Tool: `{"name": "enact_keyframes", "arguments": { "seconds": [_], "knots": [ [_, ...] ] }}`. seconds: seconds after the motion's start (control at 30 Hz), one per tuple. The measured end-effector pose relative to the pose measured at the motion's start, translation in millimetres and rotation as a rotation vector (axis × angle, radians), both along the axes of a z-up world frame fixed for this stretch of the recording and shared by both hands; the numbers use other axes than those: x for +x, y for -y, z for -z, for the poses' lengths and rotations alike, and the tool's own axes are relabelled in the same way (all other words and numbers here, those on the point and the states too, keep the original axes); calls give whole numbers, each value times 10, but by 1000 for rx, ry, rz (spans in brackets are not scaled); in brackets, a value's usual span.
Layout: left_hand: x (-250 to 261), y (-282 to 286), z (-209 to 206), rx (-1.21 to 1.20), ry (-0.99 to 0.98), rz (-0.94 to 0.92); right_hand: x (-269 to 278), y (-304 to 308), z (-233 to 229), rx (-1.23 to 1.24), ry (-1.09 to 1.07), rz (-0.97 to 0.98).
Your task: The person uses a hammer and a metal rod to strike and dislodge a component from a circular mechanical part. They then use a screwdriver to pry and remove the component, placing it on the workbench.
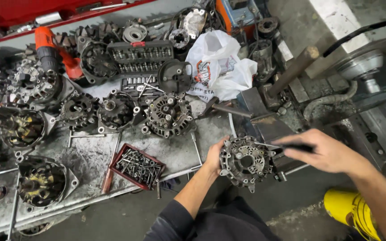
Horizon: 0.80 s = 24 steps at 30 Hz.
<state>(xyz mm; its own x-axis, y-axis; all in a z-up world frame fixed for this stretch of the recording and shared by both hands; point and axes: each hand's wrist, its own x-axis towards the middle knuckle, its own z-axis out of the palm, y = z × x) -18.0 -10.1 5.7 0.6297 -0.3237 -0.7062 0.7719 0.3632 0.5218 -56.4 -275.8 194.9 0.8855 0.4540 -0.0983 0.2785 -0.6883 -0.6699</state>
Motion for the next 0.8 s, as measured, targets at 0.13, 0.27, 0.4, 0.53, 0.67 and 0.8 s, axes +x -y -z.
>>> {"name": "enact_keyframes", "arguments": {
  "seconds": [0.13,0.27,0.4,0.53,0.67,0.8],
  "knots": [
    [10,40,131,-74,-98,-35,-509,251,219,102,-49,147],
    [-38,8,302,-52,-94,-21,-906,188,289,261,-118,323],
    [-2,-8,297,-47,-79,-5,-1188,66,337,255,-215,472],
    [23,-12,227,24,81,-68,-1378,34,345,222,-124,490],
    [35,-8,282,19,120,-59,-1467,16,348,205,-182,574],
    [44,-6,304,7,123,-75,-1432,-62,269,182,-176,581]
  ]
}}
